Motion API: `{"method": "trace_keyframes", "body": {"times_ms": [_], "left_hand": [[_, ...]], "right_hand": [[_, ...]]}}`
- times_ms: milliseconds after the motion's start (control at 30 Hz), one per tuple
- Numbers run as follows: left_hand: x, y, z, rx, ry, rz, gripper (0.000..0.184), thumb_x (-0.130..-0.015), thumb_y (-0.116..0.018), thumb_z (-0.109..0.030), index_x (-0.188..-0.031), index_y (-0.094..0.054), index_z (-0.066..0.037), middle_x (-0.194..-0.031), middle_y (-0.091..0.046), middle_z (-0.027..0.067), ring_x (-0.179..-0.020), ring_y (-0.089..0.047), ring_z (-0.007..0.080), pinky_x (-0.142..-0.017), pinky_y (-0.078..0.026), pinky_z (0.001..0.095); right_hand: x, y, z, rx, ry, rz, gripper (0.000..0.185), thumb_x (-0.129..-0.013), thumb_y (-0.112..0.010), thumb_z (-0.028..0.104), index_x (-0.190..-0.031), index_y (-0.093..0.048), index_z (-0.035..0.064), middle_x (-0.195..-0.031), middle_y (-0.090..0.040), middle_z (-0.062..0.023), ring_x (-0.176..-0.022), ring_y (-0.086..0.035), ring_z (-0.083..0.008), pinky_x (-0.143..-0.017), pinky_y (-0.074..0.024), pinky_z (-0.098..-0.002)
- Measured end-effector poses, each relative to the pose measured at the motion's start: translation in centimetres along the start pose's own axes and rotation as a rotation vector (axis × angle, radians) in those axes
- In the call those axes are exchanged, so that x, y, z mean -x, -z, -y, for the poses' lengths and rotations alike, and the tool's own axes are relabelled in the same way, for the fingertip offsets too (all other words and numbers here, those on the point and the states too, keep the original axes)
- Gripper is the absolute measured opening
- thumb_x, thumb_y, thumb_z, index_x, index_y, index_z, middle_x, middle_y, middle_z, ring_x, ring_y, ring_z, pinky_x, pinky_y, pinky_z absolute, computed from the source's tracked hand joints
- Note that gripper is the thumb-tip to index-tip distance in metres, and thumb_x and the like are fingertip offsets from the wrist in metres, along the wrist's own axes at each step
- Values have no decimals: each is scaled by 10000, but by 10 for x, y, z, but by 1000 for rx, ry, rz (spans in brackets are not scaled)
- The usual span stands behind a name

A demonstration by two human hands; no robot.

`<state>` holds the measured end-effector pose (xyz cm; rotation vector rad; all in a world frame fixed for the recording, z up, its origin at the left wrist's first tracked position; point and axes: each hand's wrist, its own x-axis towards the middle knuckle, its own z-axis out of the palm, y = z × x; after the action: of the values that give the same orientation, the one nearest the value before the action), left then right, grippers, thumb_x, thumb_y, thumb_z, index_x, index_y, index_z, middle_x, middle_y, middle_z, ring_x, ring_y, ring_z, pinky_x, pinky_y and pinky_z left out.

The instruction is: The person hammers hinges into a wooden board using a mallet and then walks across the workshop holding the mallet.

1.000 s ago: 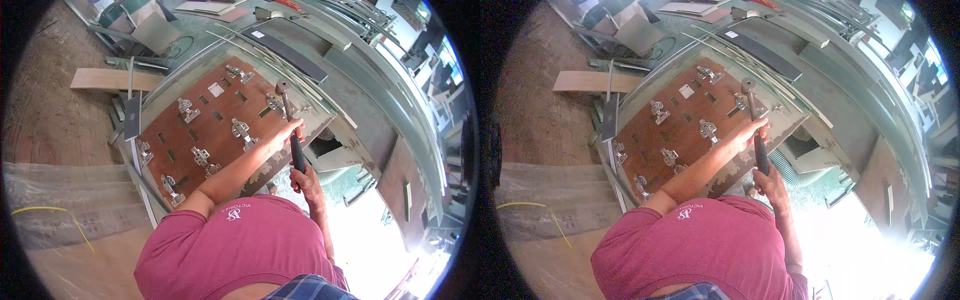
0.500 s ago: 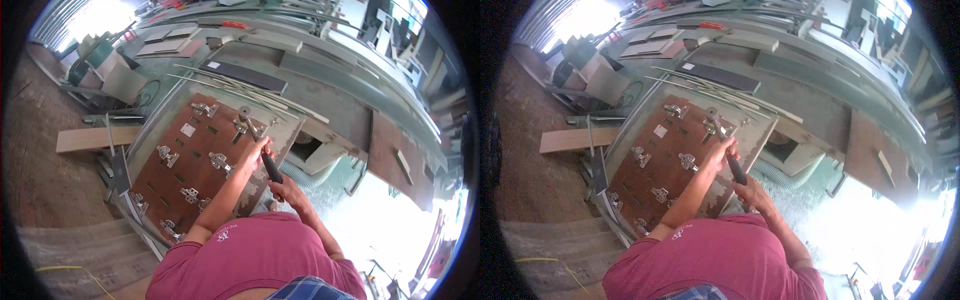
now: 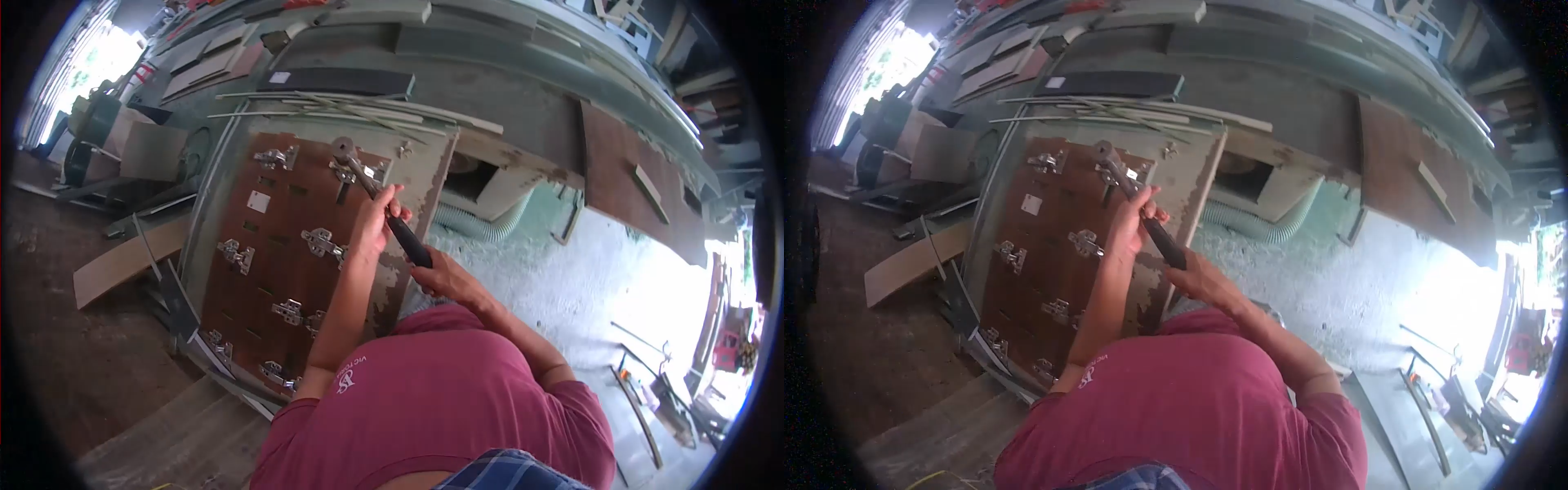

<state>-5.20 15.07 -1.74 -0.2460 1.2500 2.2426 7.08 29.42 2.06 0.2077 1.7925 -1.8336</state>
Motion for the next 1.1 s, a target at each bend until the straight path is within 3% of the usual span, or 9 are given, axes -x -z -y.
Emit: {"method": "trace_keyframes", "body": {"times_ms": [133, 200, 833, 1000, 1033, 1100], "left_hand": [[-1, 5, 3, -15, -24, 42, 290, -910, -532, -272, -1062, -526, -26, -568, -430, -23, -612, -537, 155, -733, -460, 358], [0, 4, 3, -22, -28, 46, 300, -907, -536, -280, -1073, -526, -30, -567, -431, -25, -601, -532, 154, -731, -458, 361], [1, 2, 2, 39, -1, 44, 314, -896, -559, -277, -1081, -544, -23, -570, -441, -19, -571, -547, 157, -652, -490, 342], [0, 5, 5, 35, 36, 3, 306, -888, -573, -285, -1080, -543, -49, -565, -421, -30, -601, -519, 145, -707, -477, 368], [3, 2, 3, 54, 28, 8, 303, -887, -571, -274, -1084, -540, -45, -567, -421, -23, -585, -497, 148, -706, -475, 368], [9, 4, 13, 60, 49, -15, 308, -897, -556, -272, -1097, -535, -39, -563, -424, -20, -570, -510, 152, -660, -479, 352]], "right_hand": [[-2, -2, -6, 51, -13, -4, 412, -798, -545, 266, -1092, -460, -10, -636, -470, -12, -523, -443, -103, -466, -350, -258], [-1, -1, 3, 136, -1, -19, 420, -779, -556, 298, -1030, -486, -31, -662, -529, -64, -559, -527, -154, -492, -424, -303], [-2, 0, -7, 127, 73, 1, 387, -779, -531, 300, -999, -468, -12, -656, -526, -77, -565, -528, -162, -494, -416, -303], [-6, -2, -16, 90, 88, -4, 385, -785, -531, 321, -970, -457, -9, -628, -523, -54, -547, -523, -149, -470, -407, -298], [-2, 0, -11, 48, 12, 30, 320, -820, -555, 283, -1003, -469, 35, -631, -468, 6, -524, -455, -96, -453, -359, -256], [3, -2, -20, 49, 35, 59, 327, -828, -560, 301, -1001, -469, 40, -631, -468, 7, -520, -454, -97, -452, -361, -254]]}}
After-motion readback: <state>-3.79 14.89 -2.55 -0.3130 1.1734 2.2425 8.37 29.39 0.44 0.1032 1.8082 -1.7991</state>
